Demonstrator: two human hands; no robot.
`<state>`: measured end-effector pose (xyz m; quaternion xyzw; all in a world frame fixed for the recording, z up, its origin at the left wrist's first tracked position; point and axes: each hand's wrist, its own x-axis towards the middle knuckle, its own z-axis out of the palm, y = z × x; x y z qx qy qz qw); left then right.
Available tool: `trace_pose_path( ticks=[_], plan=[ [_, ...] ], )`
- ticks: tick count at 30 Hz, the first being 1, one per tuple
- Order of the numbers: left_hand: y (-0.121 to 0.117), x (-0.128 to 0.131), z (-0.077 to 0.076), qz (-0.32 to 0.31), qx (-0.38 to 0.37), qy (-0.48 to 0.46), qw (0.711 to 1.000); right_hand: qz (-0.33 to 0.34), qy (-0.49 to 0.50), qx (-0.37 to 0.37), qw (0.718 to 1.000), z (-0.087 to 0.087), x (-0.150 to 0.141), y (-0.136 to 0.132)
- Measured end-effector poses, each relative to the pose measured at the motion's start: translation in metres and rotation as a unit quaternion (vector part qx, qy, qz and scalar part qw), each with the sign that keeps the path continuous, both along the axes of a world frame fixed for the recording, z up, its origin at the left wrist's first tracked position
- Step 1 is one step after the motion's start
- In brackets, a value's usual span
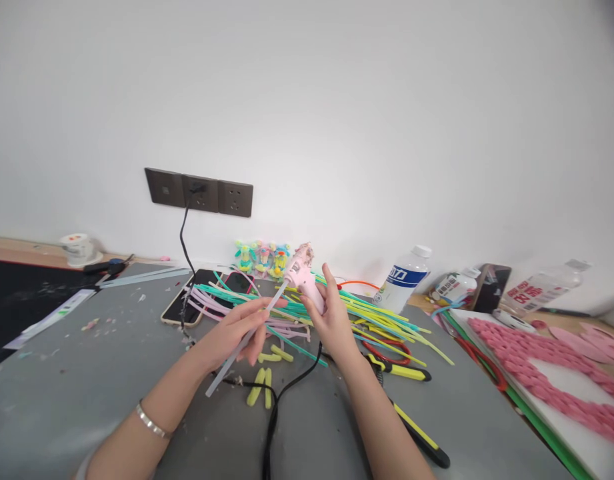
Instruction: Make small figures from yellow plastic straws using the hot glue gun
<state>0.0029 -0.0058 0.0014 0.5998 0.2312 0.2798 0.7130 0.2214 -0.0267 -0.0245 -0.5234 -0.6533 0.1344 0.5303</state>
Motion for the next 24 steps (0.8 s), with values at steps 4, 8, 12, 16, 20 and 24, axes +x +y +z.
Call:
trace_pose_path(
  ticks=[4,8,12,16,20,24],
  plan=[
    [-0.0008,0.0007,-0.0002,-0.001,-0.022,-0.021,1.000,-0.046,-0.049,0.004,0.998,-0.0004,0.0017,0.0004],
    [-0.0011,0.0019,-0.0049,0.011,-0.021,-0.034,0.999,-0.060,-0.061,0.027,0.996,0.0032,0.0032,-0.0008],
    [-0.0011,0.0022,-0.0063,0.019,-0.006,-0.046,0.999,-0.038,-0.036,0.040,0.998,0.0070,0.0023,-0.0025],
    [-0.0003,0.0012,-0.0062,0.028,0.014,-0.034,0.999,-0.010,-0.037,0.022,0.999,0.0078,-0.0018,-0.0040],
    [0.0024,0.0004,-0.0072,0.051,0.017,-0.028,0.998,-0.026,-0.048,0.025,0.998,0.0086,-0.0048,-0.0051],
    [0.0026,0.0010,-0.0079,0.049,0.013,-0.036,0.998,-0.035,-0.045,0.030,0.998,0.0088,-0.0044,-0.0044]
  ],
)
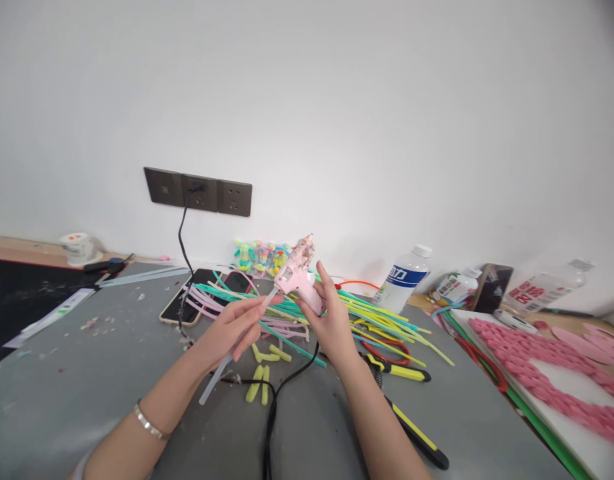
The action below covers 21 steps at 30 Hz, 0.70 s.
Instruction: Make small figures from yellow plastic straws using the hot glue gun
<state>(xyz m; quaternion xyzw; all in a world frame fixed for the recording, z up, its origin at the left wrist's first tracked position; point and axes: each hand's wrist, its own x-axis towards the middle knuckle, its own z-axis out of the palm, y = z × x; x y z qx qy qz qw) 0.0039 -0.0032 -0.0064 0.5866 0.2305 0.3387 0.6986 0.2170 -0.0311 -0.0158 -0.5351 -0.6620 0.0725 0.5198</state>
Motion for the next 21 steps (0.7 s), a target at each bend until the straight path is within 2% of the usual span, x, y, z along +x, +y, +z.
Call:
trace_pose_path(
  ticks=[10,21],
  plan=[
    [-0.011,0.005,0.008,-0.035,0.008,0.021,0.999,-0.009,0.029,-0.002,1.000,-0.002,-0.003,-0.001],
    [-0.010,0.005,0.012,-0.034,0.039,0.044,0.998,0.002,0.034,-0.010,0.999,-0.001,-0.001,-0.001]
  ],
)
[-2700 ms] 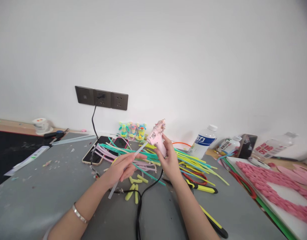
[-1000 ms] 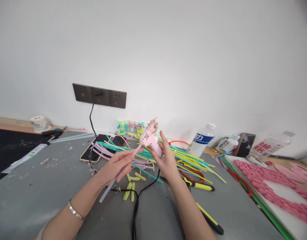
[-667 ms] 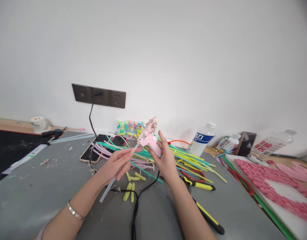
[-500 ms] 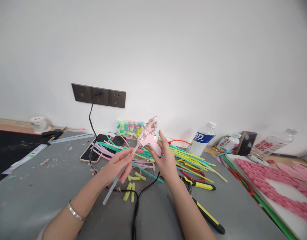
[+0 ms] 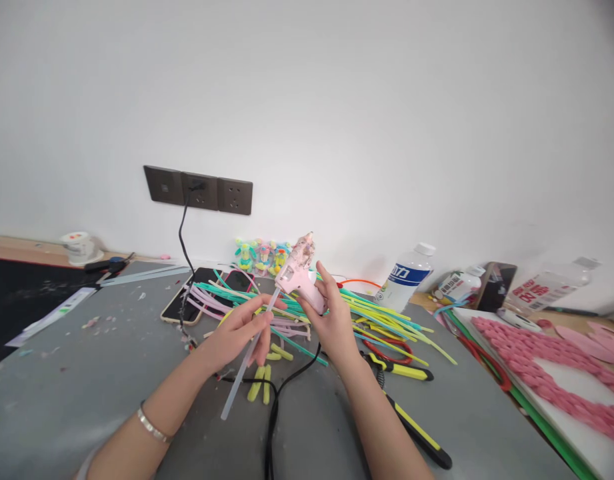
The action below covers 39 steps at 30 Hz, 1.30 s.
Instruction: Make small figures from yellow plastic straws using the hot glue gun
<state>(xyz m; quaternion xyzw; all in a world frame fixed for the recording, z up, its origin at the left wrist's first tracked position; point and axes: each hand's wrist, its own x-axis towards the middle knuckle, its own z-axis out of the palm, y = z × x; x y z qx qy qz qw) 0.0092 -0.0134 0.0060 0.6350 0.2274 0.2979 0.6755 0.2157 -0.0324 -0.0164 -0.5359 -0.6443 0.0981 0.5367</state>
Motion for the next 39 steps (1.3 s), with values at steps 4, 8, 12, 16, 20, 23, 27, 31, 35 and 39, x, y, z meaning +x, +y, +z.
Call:
trace_pose_path(
  ticks=[4,8,12,16,20,23,27,31,35,39],
  plan=[
    [0.000,0.000,0.000,0.001,0.002,0.000,1.000,0.003,0.004,-0.002,1.000,0.001,0.000,-0.001],
    [0.000,0.000,0.000,-0.002,0.002,-0.021,1.000,0.029,0.043,-0.001,0.999,0.003,-0.004,-0.004],
    [0.004,-0.004,0.001,0.008,0.012,-0.044,0.999,0.084,0.146,-0.013,0.986,0.008,-0.011,-0.006],
    [0.008,-0.010,0.002,0.022,0.024,-0.048,0.998,0.099,0.197,-0.029,0.975,0.009,-0.014,-0.006],
    [0.011,-0.010,0.002,0.060,0.049,0.013,0.997,0.085,0.232,-0.031,0.969,0.008,-0.010,-0.003],
    [0.012,-0.008,0.000,0.053,0.072,0.091,0.992,0.081,0.244,-0.026,0.966,0.007,-0.007,0.000],
    [0.014,-0.006,-0.005,0.035,0.116,0.186,0.975,0.089,0.261,-0.030,0.961,0.006,-0.003,0.002],
    [0.014,-0.008,-0.007,0.043,0.158,0.229,0.960,0.090,0.301,-0.033,0.949,0.009,-0.002,0.004],
    [0.017,-0.011,-0.010,0.024,0.186,0.245,0.951,0.099,0.351,-0.038,0.930,0.016,-0.003,0.001],
    [0.017,-0.012,-0.013,-0.013,0.235,0.248,0.940,0.118,0.375,-0.065,0.917,0.019,-0.004,-0.003]
  ],
)
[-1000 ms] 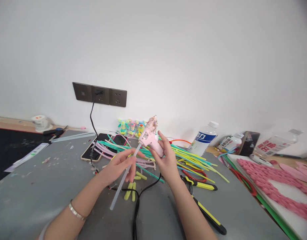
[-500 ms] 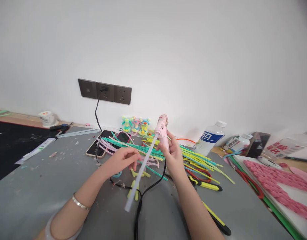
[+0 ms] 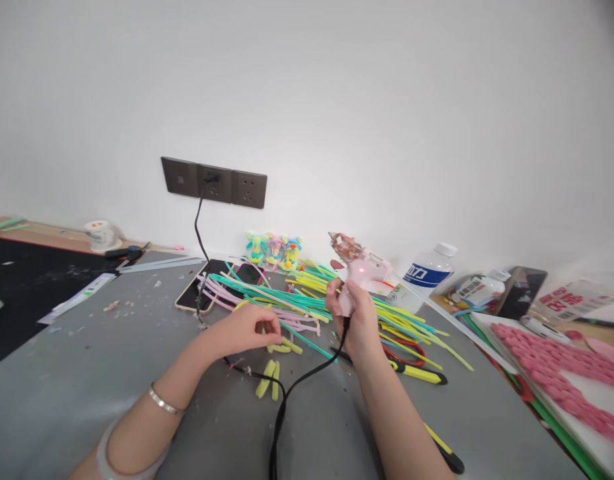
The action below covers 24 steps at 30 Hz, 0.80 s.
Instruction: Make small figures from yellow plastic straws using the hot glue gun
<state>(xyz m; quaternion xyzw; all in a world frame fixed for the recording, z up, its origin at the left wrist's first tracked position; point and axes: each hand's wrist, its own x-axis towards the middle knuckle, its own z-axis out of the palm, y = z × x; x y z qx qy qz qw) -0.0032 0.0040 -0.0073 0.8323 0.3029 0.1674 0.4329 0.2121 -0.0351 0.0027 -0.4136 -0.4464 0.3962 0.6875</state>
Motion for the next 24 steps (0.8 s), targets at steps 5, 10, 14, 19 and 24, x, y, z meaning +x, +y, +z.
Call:
trace_pose_path(
  ticks=[5,10,14,19,24],
  plan=[
    [-0.004,-0.003,-0.001,-0.077,-0.005,0.039,0.996,0.013,0.005,0.008,1.000,0.000,0.001,-0.001],
    [-0.004,-0.008,0.000,-0.131,0.027,0.053,0.990,0.017,0.009,0.019,1.000,0.003,0.001,-0.002],
    [-0.006,-0.010,0.003,-0.154,0.040,0.066,0.985,0.007,-0.012,0.023,1.000,0.005,0.000,-0.003],
    [-0.006,-0.010,0.004,-0.143,0.025,0.071,0.987,0.015,0.005,0.025,1.000,0.005,0.000,-0.003],
    [-0.004,-0.012,0.011,-0.131,-0.030,0.114,0.984,0.033,0.054,0.010,0.998,0.002,0.002,-0.003]
  ],
)
